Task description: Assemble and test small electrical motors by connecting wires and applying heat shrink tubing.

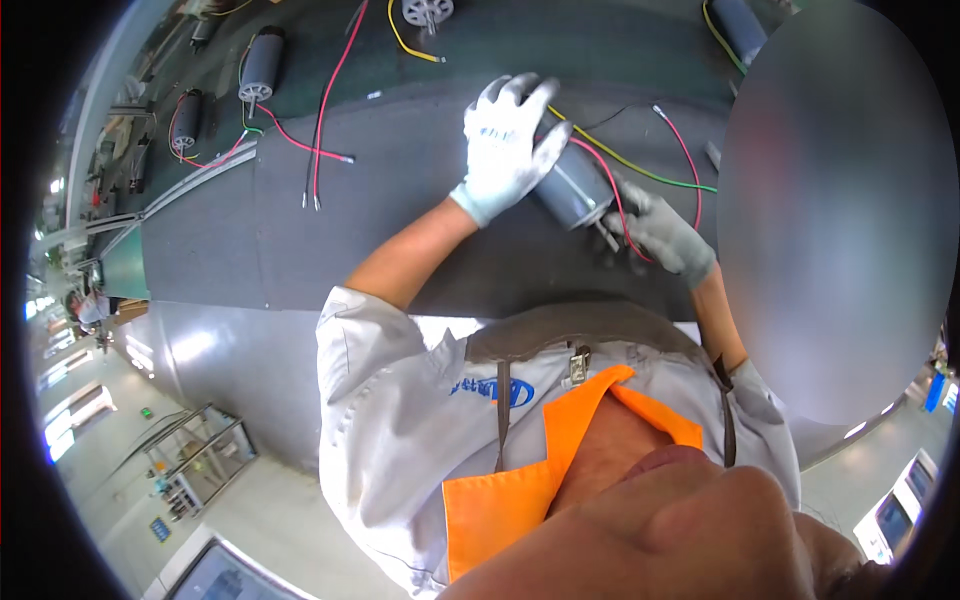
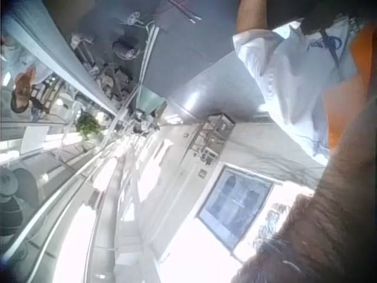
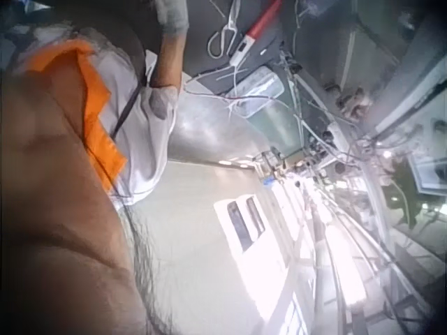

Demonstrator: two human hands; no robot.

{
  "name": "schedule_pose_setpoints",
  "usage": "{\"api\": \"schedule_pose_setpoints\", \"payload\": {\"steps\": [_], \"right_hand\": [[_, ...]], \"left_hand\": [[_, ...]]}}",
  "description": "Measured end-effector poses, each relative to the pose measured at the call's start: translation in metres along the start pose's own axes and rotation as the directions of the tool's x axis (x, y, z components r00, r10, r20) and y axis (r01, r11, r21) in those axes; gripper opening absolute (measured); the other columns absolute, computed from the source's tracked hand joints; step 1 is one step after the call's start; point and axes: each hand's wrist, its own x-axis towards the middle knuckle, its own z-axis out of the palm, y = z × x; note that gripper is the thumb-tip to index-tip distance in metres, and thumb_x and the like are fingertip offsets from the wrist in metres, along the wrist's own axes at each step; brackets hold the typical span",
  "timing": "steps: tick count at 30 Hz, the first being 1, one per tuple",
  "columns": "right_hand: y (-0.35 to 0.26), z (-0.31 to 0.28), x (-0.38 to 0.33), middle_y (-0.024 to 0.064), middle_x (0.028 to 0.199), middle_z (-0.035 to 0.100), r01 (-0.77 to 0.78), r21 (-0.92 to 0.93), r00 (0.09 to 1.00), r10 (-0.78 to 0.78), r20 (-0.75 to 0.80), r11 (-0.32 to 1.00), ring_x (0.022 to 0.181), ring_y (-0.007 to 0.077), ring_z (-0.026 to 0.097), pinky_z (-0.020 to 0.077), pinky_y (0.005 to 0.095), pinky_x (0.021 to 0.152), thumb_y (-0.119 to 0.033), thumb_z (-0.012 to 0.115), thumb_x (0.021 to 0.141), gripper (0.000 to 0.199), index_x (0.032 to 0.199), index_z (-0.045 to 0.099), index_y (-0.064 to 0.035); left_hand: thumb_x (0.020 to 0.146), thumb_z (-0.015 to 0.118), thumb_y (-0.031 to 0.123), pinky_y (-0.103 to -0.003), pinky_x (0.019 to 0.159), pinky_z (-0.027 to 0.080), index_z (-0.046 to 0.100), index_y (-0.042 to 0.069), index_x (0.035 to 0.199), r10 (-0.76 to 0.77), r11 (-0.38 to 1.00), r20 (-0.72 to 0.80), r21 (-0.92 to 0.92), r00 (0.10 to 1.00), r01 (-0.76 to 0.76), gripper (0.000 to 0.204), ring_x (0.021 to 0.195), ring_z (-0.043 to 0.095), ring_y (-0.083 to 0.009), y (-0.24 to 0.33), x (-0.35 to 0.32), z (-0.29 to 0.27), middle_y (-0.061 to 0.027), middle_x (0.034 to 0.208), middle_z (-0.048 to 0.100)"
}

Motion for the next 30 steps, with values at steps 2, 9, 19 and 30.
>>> {"api": "schedule_pose_setpoints", "payload": {"steps": [2, 9, 19, 30], "right_hand": [[0.005, 0.006, -0.023, 0.0065, 0.083, 0.067, -0.005, -0.155, 0.999, 0.010, 0.034, 0.988, 0.062, 0.0140, 0.058, 0.0512, 0.0281, 0.059, -0.020, 0.070, 0.092, 0.056, 0.142, 0.051, -0.0034], [-0.051, 0.031, -0.020, 0.0142, 0.119, 0.065, 0.454, -0.818, 0.695, -0.715, 0.075, 0.355, 0.104, 0.0331, 0.065, 0.0523, 0.0407, 0.090, -0.025, 0.080, 0.077, 0.084, 0.151, 0.041, -0.0134], [-0.115, 0.076, -0.005, 0.0138, 0.082, 0.061, 0.893, -0.446, 0.413, -0.512, 0.753, 0.065, 0.078, 0.0343, 0.064, 0.0516, 0.0461, 0.072, -0.017, 0.066, 0.078, 0.019, 0.093, 0.066, -0.0048], [-0.075, 0.054, -0.031, 0.0090, 0.111, 0.070, 0.891, -0.434, 0.323, -0.858, 0.400, 0.133, 0.096, 0.0295, 0.067, 0.0552, 0.0409, 0.079, -0.020, 0.062, 0.092, 0.026, 0.114, 0.068, -0.0095]], "left_hand": [[0.085, 0.070, 0.030, -0.048, 0.097, 0.041, 0.063, 0.014, 0.122, 0.053, 0.997, 0.003, -0.059, 0.999, -0.053, 0.040, 0.119, 0.053, -0.0338, 0.011, -0.026, -0.014, -0.0095, 0.123, 0.059], [0.087, 0.062, 0.007, -0.045, 0.096, 0.043, 0.063, 0.006, 0.120, -0.088, 0.980, -0.075, -0.187, 0.993, 0.073, 0.034, 0.109, 0.058, -0.0338, 0.015, -0.078, -0.041, -0.0139, 0.117, 0.061], [0.104, 0.046, 0.053, -0.033, 0.100, 0.049, 0.054, 0.003, 0.138, 0.174, -0.445, 0.917, -0.251, 0.358, 0.859, 0.060, 0.109, 0.064, -0.0200, -0.054, -0.123, -0.124, -0.0150, 0.116, 0.068], [0.100, 0.047, 0.064, -0.023, 0.044, 0.029, 0.053, 0.015, 0.080, -0.488, 0.419, 0.762, -0.223, 0.426, 0.880, 0.053, 0.050, 0.037, -0.0040, -0.010, -0.070, -0.129, 0.0081, 0.062, 0.040]]}}
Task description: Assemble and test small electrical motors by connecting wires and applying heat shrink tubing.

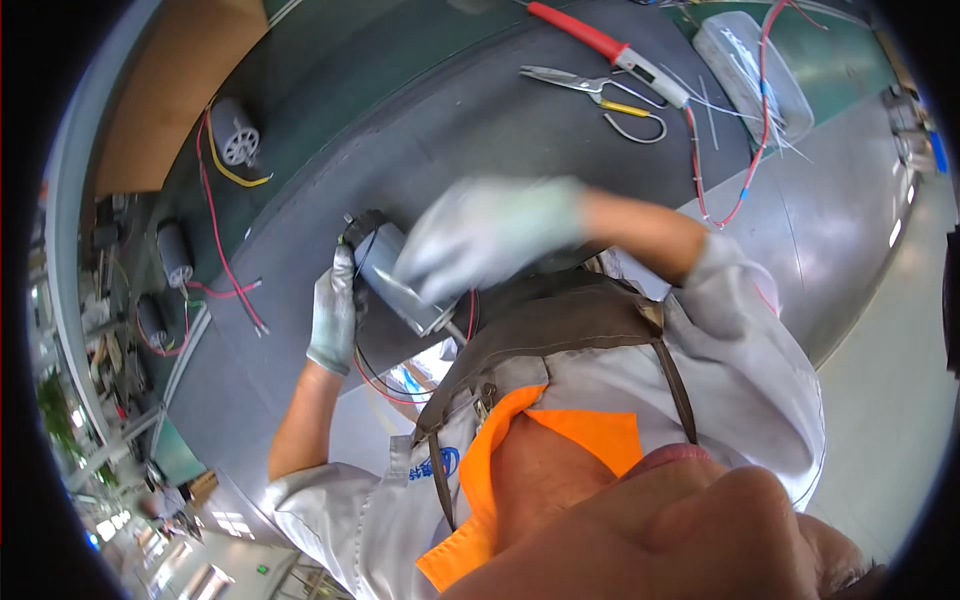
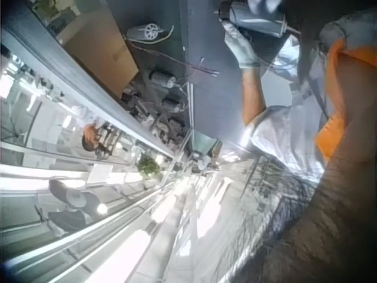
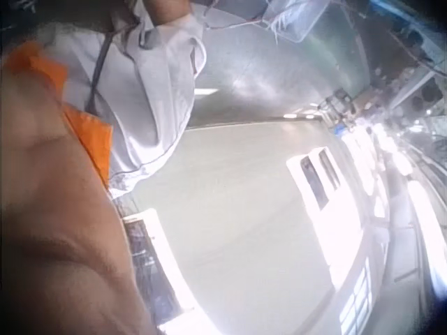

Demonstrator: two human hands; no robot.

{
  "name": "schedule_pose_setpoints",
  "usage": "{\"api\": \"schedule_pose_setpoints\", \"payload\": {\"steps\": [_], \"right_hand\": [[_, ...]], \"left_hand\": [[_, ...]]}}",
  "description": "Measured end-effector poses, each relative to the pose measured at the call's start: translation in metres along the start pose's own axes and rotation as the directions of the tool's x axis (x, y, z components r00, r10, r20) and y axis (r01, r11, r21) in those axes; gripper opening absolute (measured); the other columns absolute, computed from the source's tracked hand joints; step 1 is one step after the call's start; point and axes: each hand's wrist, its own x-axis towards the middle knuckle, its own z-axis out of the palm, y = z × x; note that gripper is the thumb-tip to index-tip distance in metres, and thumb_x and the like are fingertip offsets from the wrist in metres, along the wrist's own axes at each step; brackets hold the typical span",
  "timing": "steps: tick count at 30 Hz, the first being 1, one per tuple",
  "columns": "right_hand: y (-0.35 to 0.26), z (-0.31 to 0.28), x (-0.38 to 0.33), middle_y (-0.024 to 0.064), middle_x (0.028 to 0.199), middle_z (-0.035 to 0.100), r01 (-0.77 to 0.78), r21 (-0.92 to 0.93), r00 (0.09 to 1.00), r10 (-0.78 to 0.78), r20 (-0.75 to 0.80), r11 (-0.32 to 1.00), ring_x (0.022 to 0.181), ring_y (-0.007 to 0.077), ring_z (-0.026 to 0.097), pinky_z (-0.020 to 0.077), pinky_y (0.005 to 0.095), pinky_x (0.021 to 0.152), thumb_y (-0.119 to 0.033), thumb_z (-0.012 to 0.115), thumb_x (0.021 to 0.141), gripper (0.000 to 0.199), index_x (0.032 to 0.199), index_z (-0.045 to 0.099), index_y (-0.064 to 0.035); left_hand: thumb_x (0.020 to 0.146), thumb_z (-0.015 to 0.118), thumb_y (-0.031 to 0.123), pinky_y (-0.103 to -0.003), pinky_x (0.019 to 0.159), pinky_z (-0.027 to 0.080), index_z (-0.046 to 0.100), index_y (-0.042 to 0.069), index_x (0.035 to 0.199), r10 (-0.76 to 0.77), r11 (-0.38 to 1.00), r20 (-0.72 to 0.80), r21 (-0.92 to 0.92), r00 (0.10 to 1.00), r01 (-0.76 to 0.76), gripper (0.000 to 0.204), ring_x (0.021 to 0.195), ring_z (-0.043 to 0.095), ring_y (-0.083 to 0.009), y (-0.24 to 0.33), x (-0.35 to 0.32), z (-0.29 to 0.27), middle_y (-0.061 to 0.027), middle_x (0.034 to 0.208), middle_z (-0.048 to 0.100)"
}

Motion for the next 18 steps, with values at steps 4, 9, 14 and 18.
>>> {"api": "schedule_pose_setpoints", "payload": {"steps": [4, 9, 14, 18], "right_hand": [[-0.031, -0.137, -0.136, 0.0041, 0.094, 0.072, -0.829, 0.210, 0.394, 0.809, -0.437, 0.518, 0.086, 0.0120, 0.066, 0.0524, 0.0280, 0.076, -0.024, 0.065, 0.098, 0.029, 0.119, 0.071, -0.0050], [-0.078, -0.157, -0.247, 0.0101, 0.083, 0.070, -0.957, 0.104, -0.262, 0.659, -0.705, -0.270, 0.072, 0.0157, 0.066, 0.0519, 0.0291, 0.068, -0.024, 0.068, 0.092, 0.030, 0.116, 0.072, -0.0072], [-0.066, -0.121, -0.283, 0.0186, 0.093, 0.070, -0.915, -0.236, 0.028, 0.533, -0.846, -0.327, 0.087, 0.0367, 0.068, 0.0536, 0.0430, 0.076, -0.020, 0.065, 0.090, 0.027, 0.115, 0.071, -0.0107], [-0.042, -0.134, -0.279, 0.0180, 0.091, 0.070, -0.813, -0.398, 0.136, 0.526, -0.840, -0.425, 0.087, 0.0339, 0.069, 0.0547, 0.0428, 0.078, -0.017, 0.060, 0.092, 0.028, 0.118, 0.069, -0.0114]], "left_hand": [[0.103, 0.048, 0.057, -0.023, 0.042, 0.025, 0.052, 0.014, 0.079, -0.054, 0.998, -0.043, -0.044, 0.998, 0.052, 0.049, 0.049, 0.033, -0.0027, 0.014, 0.015, 0.027, 0.0089, 0.061, 0.038], [0.105, 0.051, 0.047, -0.024, 0.045, 0.024, 0.054, 0.012, 0.082, 0.035, 0.998, 0.029, -0.049, 0.999, -0.033, 0.042, 0.051, 0.030, -0.0023, 0.024, 0.041, 0.042, 0.0097, 0.063, 0.035], [0.105, 0.052, 0.044, -0.024, 0.046, 0.024, 0.055, 0.011, 0.084, -0.001, 0.997, 0.049, -0.072, 0.999, 0.004, 0.040, 0.053, 0.031, -0.0024, 0.029, 0.042, 0.049, 0.0097, 0.064, 0.036], [0.105, 0.052, 0.044, -0.024, 0.047, 0.025, 0.056, 0.010, 0.087, 0.005, 1.000, 0.033, -0.019, 0.999, -0.004, 0.039, 0.054, 0.031, -0.0025, 0.026, 0.048, 0.050, 0.0093, 0.065, 0.037]]}}
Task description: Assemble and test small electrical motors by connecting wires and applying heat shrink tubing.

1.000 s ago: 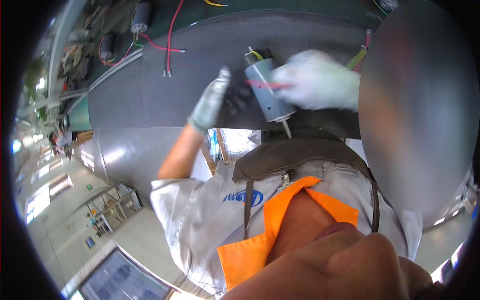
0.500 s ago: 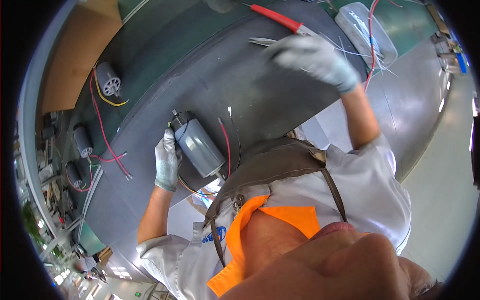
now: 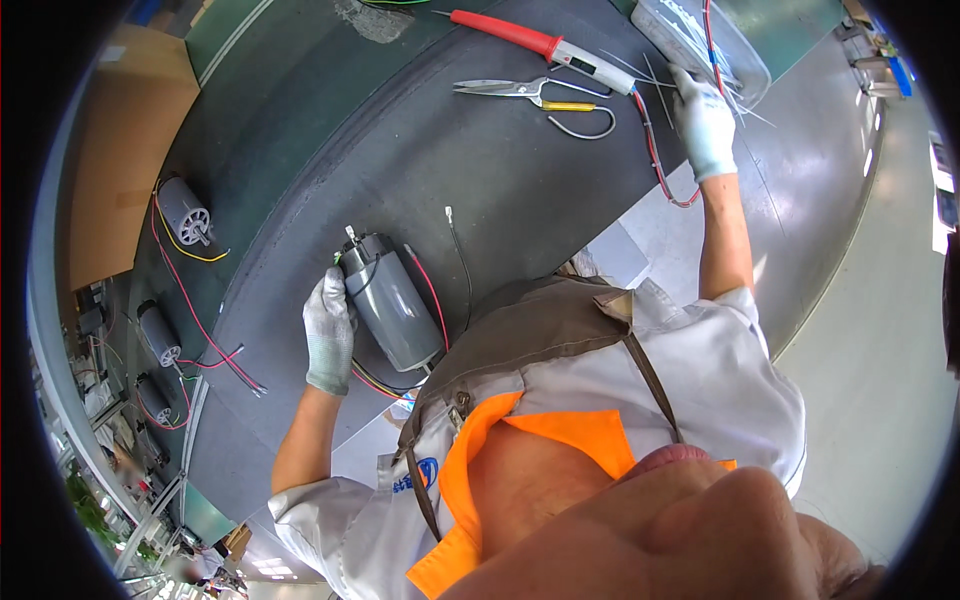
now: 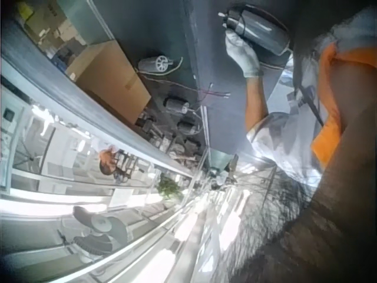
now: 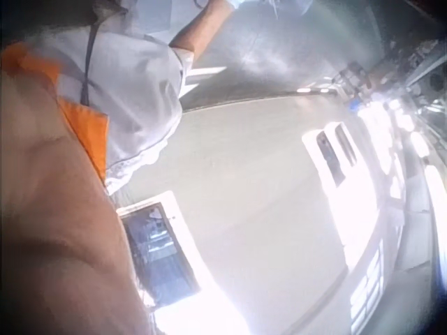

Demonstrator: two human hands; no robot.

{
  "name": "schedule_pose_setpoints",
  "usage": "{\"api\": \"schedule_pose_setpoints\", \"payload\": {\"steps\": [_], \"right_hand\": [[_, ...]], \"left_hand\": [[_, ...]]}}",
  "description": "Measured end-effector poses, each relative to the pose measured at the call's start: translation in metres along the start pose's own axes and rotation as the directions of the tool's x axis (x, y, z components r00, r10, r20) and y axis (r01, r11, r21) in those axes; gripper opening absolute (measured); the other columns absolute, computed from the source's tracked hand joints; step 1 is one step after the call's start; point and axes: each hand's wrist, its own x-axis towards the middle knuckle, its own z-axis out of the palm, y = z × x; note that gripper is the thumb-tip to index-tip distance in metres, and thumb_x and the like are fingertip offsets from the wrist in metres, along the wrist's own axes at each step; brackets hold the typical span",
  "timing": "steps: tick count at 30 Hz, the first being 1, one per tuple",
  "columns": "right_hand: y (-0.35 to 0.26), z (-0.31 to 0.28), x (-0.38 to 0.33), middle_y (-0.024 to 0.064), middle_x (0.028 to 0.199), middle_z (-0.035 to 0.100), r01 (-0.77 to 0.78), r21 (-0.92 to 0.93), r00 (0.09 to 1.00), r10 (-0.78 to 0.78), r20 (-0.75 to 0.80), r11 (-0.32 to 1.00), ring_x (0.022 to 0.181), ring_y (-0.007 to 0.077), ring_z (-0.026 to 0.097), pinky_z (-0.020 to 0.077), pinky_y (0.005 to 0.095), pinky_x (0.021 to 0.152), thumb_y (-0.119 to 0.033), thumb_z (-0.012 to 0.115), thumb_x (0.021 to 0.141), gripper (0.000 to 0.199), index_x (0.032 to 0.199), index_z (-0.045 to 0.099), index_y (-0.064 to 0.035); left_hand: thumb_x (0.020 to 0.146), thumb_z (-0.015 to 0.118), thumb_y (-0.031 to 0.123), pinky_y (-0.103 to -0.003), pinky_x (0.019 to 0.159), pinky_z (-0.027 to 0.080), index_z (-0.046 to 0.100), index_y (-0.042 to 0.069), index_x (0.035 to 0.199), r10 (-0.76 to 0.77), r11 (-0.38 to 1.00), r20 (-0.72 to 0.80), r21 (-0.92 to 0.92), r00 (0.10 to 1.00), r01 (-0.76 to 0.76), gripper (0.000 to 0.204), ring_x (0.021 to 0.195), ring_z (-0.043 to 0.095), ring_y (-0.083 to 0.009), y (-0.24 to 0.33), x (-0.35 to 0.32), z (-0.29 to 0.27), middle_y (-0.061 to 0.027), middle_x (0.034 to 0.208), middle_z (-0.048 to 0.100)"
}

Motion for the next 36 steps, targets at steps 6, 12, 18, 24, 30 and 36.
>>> {"api": "schedule_pose_setpoints", "payload": {"steps": [6, 12, 18, 24, 30, 36], "right_hand": [[0.021, 0.021, 0.017, 0.0174, 0.089, 0.069, 0.148, -0.173, 0.982, -0.124, 0.143, 0.974, 0.087, 0.0346, 0.070, 0.0556, 0.0439, 0.077, -0.009, 0.055, 0.090, 0.017, 0.103, 0.064, -0.0068], [-0.013, -0.028, 0.046, 0.0026, 0.081, 0.071, -0.260, 0.638, 0.960, 0.120, 0.254, 0.725, 0.065, 0.0076, 0.062, 0.0487, 0.0251, 0.058, -0.014, 0.073, 0.089, 0.024, 0.112, 0.073, -0.0044], [-0.090, -0.057, 0.044, 0.0008, 0.090, 0.071, -0.545, 0.801, 0.807, -0.103, 0.581, 0.249, 0.066, 0.0013, 0.056, 0.0377, 0.0166, 0.051, -0.013, 0.070, 0.093, 0.032, 0.121, 0.066, 0.0013], [-0.185, -0.028, 0.021, 0.0010, 0.088, 0.069, -0.712, 0.702, 0.628, -0.427, 0.650, 0.022, 0.064, 0.0029, 0.059, 0.0383, 0.0149, 0.049, -0.015, 0.069, 0.093, 0.034, 0.123, 0.063, 0.0005], [-0.247, -0.027, -0.008, 0.0032, 0.089, 0.069, -0.847, 0.529, 0.332, -0.723, 0.606, 0.054, 0.066, 0.0046, 0.062, 0.0407, 0.0155, 0.050, -0.020, 0.068, 0.093, 0.030, 0.115, 0.065, -0.0002], [-0.277, -0.070, -0.041, 0.0065, 0.089, 0.069, -0.718, 0.674, 0.161, -0.900, 0.405, 0.174, 0.054, 0.0022, 0.048, 0.0359, 0.0199, 0.049, -0.021, 0.066, 0.092, 0.032, 0.112, 0.070, 0.0043]], "left_hand": [[0.106, 0.051, 0.043, -0.024, 0.048, 0.027, 0.058, 0.009, 0.089, 0.008, 1.000, 0.027, -0.024, 1.000, -0.008, 0.039, 0.055, 0.032, -0.0026, 0.000, -0.001, 0.000, 0.0085, 0.066, 0.038], [0.106, 0.051, 0.042, -0.026, 0.050, 0.029, 0.061, 0.003, 0.090, 0.068, 0.994, 0.040, 0.078, 0.997, -0.071, 0.043, 0.057, 0.034, -0.0045, 0.000, 0.000, -0.001, 0.0075, 0.068, 0.041], [0.105, 0.052, 0.041, -0.034, 0.055, 0.037, 0.062, -0.002, 0.091, 0.105, 0.956, 0.083, 0.266, 0.991, -0.124, 0.046, 0.060, 0.042, -0.0131, 0.018, 0.002, 0.001, -0.0031, 0.065, 0.049], [0.105, 0.050, 0.042, -0.043, 0.063, 0.044, 0.061, -0.005, 0.091, 0.247, 0.825, 0.105, 0.498, 0.963, -0.266, 0.050, 0.061, 0.050, -0.0322, 0.024, 0.003, 0.001, -0.0216, 0.069, 0.052], [0.099, 0.053, 0.058, -0.031, 0.053, 0.044, 0.064, -0.001, 0.093, -0.022, 0.825, 0.264, 0.550, 0.964, -0.132, 0.060, 0.058, 0.046, -0.0115, 0.042, 0.002, -0.025, -0.0018, 0.068, 0.048], [0.095, 0.062, 0.052, -0.021, 0.044, 0.034, 0.065, 0.011, 0.082, -0.219, 0.946, 0.321, 0.301, 0.921, 0.120, 0.043, 0.051, 0.046, -0.0032, 0.078, -0.015, -0.056, 0.0049, 0.064, 0.053]]}}
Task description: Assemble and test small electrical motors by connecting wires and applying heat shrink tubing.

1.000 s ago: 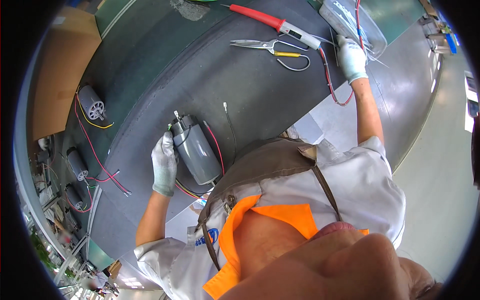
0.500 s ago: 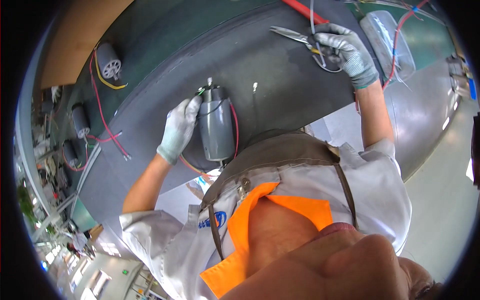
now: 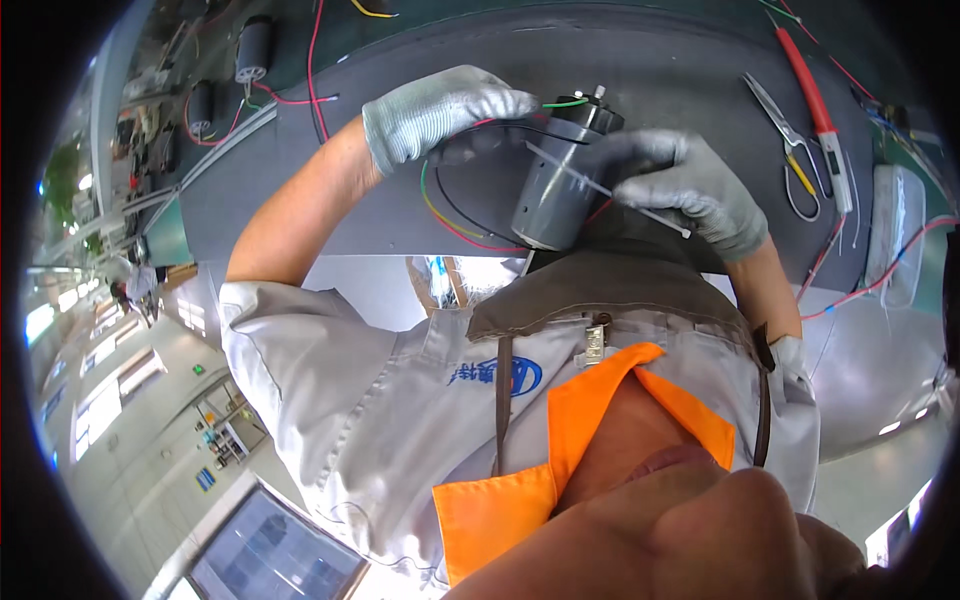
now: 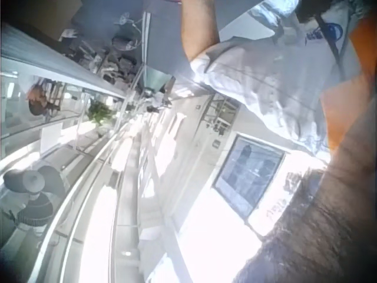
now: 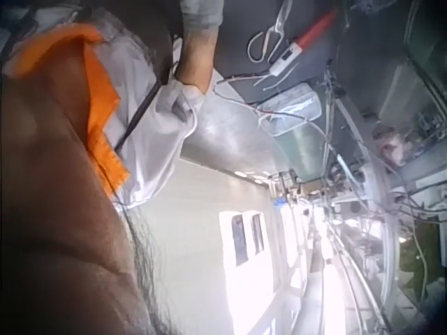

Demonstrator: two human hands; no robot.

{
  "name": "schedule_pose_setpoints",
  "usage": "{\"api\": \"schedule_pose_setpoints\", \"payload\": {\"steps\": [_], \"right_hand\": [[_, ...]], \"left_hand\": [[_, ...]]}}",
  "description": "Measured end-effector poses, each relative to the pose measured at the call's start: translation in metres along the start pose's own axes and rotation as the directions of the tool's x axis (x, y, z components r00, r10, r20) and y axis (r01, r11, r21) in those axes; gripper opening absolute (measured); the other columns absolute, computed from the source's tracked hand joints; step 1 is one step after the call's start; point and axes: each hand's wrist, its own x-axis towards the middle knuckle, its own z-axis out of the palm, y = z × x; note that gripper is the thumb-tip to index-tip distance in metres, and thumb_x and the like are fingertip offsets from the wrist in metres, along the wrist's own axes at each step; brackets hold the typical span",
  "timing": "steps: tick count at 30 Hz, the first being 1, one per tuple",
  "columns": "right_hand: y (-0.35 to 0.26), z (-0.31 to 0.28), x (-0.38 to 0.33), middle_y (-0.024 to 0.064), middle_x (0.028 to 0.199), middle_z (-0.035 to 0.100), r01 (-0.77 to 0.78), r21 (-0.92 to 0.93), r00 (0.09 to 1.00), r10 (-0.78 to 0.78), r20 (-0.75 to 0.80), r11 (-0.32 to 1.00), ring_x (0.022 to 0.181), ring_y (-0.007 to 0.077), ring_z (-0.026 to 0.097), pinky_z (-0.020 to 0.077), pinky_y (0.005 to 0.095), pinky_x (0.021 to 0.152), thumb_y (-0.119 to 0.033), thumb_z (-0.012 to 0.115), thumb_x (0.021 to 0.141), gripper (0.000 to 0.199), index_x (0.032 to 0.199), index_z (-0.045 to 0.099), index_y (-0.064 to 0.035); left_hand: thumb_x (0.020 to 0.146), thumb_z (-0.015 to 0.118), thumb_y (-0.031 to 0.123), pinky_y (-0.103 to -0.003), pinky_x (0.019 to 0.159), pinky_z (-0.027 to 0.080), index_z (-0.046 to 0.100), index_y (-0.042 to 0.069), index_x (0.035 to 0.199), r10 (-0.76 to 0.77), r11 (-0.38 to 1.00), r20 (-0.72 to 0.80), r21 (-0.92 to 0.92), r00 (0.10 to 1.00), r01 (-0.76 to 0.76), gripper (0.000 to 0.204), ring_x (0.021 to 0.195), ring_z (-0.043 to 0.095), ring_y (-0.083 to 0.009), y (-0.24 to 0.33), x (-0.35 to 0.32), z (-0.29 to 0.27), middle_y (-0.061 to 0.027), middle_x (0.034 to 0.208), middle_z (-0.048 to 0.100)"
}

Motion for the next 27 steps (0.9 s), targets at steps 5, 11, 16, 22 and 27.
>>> {"api": "schedule_pose_setpoints", "payload": {"steps": [5, 11, 16, 22, 27], "right_hand": [[0.018, 0.021, 0.029, 0.0028, 0.084, 0.069, -0.120, 0.009, 0.993, 0.120, -0.008, 0.993, 0.056, 0.0029, 0.051, 0.0394, 0.0199, 0.051, -0.013, 0.068, 0.091, 0.024, 0.108, 0.072, 0.0033], [0.018, 0.049, 0.036, 0.0031, 0.091, 0.070, -0.078, 0.061, 0.957, 0.092, -0.276, 0.995, 0.076, 0.0054, 0.066, 0.0510, 0.0213, 0.062, -0.005, 0.064, 0.094, 0.020, 0.111, 0.073, -0.0006], [0.030, 0.042, 0.030, 0.0040, 0.093, 0.070, 0.060, 0.219, 0.986, -0.024, -0.164, 0.974, 0.085, 0.0101, 0.068, 0.0543, 0.0270, 0.069, -0.004, 0.063, 0.094, 0.022, 0.113, 0.072, -0.0001], [0.029, 0.031, 0.033, 0.0119, 0.097, 0.073, 0.389, -0.601, 0.812, -0.568, -0.134, 0.698, 0.086, 0.0236, 0.071, 0.0558, 0.0342, 0.076, -0.007, 0.068, 0.090, 0.023, 0.113, 0.072, -0.0045], [0.011, 0.034, 0.021, 0.0099, 0.091, 0.070, 0.169, -0.953, 0.825, -0.564, -0.003, 0.251, 0.079, 0.0269, 0.068, 0.0556, 0.0376, 0.072, -0.007, 0.068, 0.085, 0.027, 0.111, 0.072, -0.0110]], "left_hand": [[0.099, 0.055, 0.051, -0.020, 0.043, 0.034, 0.067, 0.010, 0.090, 0.044, 0.994, 0.011, -0.099, 0.999, -0.043, 0.044, 0.050, 0.047, -0.0032, -0.002, -0.012, 0.004, 0.0037, 0.065, 0.054], [0.102, 0.052, 0.040, -0.019, 0.043, 0.036, 0.066, 0.008, 0.098, -0.077, 0.941, -0.061, -0.333, 0.995, 0.052, 0.035, 0.051, 0.048, -0.0044, -0.029, 0.001, 0.036, 0.0028, 0.069, 0.055], [0.099, 0.059, 0.023, -0.021, 0.048, 0.039, 0.067, 0.003, 0.099, 0.051, 0.817, -0.345, -0.526, 0.937, -0.238, 0.021, 0.060, 0.053, -0.0053, -0.042, 0.014, 0.060, 0.0016, 0.077, 0.061], [0.096, 0.065, 0.023, -0.017, 0.058, 0.045, 0.070, -0.001, 0.110, 0.126, 0.719, -0.504, -0.547, 0.854, -0.428, 0.028, 0.066, 0.057, -0.0029, -0.044, 0.027, 0.077, -0.0007, 0.087, 0.069], [0.097, 0.064, 0.024, -0.020, 0.058, 0.045, 0.068, -0.001, 0.110, 0.048, 0.636, -0.479, -0.662, 0.877, -0.397, 0.029, 0.064, 0.056, -0.0042, -0.044, 0.024, 0.080, -0.0001, 0.081, 0.066]]}}
